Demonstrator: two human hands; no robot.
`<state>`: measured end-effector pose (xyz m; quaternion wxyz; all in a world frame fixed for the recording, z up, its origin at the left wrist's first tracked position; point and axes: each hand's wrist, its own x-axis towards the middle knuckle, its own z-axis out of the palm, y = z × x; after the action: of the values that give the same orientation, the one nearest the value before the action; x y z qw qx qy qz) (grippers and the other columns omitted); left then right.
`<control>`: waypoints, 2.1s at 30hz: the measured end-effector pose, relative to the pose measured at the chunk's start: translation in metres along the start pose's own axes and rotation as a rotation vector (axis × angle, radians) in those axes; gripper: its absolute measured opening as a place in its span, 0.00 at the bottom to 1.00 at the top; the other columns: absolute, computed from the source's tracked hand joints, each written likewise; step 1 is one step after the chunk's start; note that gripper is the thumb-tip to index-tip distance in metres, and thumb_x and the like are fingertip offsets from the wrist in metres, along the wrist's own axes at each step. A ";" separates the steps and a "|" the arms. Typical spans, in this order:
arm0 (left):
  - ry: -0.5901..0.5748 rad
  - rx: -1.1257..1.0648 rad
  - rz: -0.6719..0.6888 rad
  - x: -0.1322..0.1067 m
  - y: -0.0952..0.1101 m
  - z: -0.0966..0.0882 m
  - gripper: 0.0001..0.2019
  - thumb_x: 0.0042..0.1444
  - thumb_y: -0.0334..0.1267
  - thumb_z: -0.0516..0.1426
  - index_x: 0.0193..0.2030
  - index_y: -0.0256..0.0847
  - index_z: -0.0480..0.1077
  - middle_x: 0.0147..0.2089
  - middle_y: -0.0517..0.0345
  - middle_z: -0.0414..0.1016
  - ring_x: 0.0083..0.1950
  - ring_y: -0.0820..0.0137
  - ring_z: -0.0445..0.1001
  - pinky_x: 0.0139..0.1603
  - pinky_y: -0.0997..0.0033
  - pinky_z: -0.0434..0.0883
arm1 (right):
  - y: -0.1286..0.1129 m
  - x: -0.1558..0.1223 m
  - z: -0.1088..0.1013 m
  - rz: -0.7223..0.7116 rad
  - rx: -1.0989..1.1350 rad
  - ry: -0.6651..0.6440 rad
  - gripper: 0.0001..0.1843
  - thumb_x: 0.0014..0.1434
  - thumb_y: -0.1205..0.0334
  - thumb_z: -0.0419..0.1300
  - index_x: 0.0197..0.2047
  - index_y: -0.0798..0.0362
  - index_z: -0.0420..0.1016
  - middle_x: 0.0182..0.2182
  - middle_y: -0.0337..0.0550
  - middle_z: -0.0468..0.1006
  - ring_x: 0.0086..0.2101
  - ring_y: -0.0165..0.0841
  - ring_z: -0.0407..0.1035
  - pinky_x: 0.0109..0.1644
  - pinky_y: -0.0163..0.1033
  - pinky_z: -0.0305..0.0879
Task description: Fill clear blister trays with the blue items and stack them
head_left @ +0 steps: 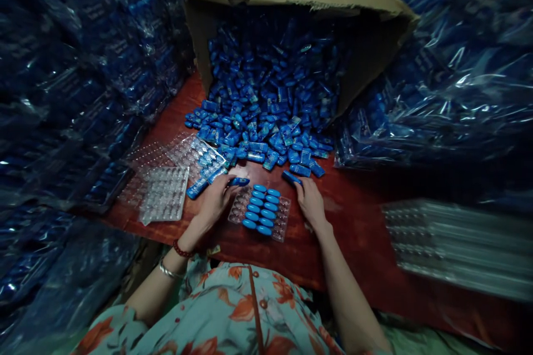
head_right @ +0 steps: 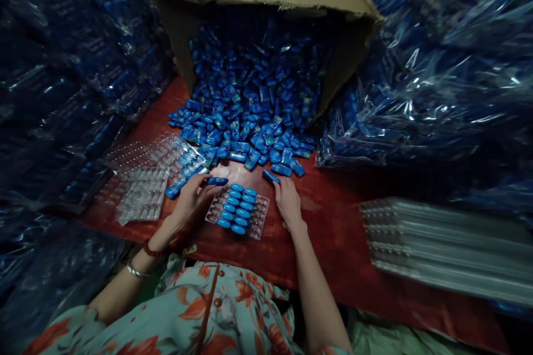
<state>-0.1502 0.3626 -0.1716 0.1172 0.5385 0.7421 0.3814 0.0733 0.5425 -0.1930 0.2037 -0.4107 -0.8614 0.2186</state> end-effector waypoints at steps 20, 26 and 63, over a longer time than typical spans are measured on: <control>-0.625 0.512 0.548 0.042 0.016 -0.028 0.13 0.61 0.26 0.44 0.47 0.34 0.66 0.42 0.50 0.70 0.45 0.66 0.68 0.49 0.65 0.66 | -0.040 -0.037 -0.035 -0.226 -0.354 -0.253 0.20 0.60 0.73 0.44 0.52 0.53 0.66 0.41 0.51 0.71 0.40 0.38 0.67 0.41 0.41 0.65; -0.638 0.491 0.548 0.034 0.027 -0.031 0.13 0.61 0.25 0.44 0.46 0.35 0.66 0.43 0.50 0.70 0.45 0.66 0.69 0.48 0.65 0.66 | -0.058 -0.028 -0.031 -0.446 -0.603 -0.262 0.18 0.57 0.76 0.45 0.42 0.51 0.71 0.35 0.50 0.73 0.36 0.38 0.66 0.37 0.42 0.62; -0.498 0.475 0.362 0.139 0.024 0.044 0.12 0.58 0.25 0.49 0.47 0.26 0.68 0.47 0.41 0.71 0.42 0.64 0.72 0.43 0.68 0.68 | -0.037 0.095 -0.001 -0.461 -0.505 -0.356 0.20 0.63 0.68 0.44 0.55 0.53 0.66 0.48 0.53 0.69 0.49 0.42 0.61 0.50 0.47 0.58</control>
<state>-0.1617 0.5083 -0.1516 0.0964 0.7491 0.6515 0.0710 -0.0037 0.5974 -0.1562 -0.0131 -0.1990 -0.9798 0.0158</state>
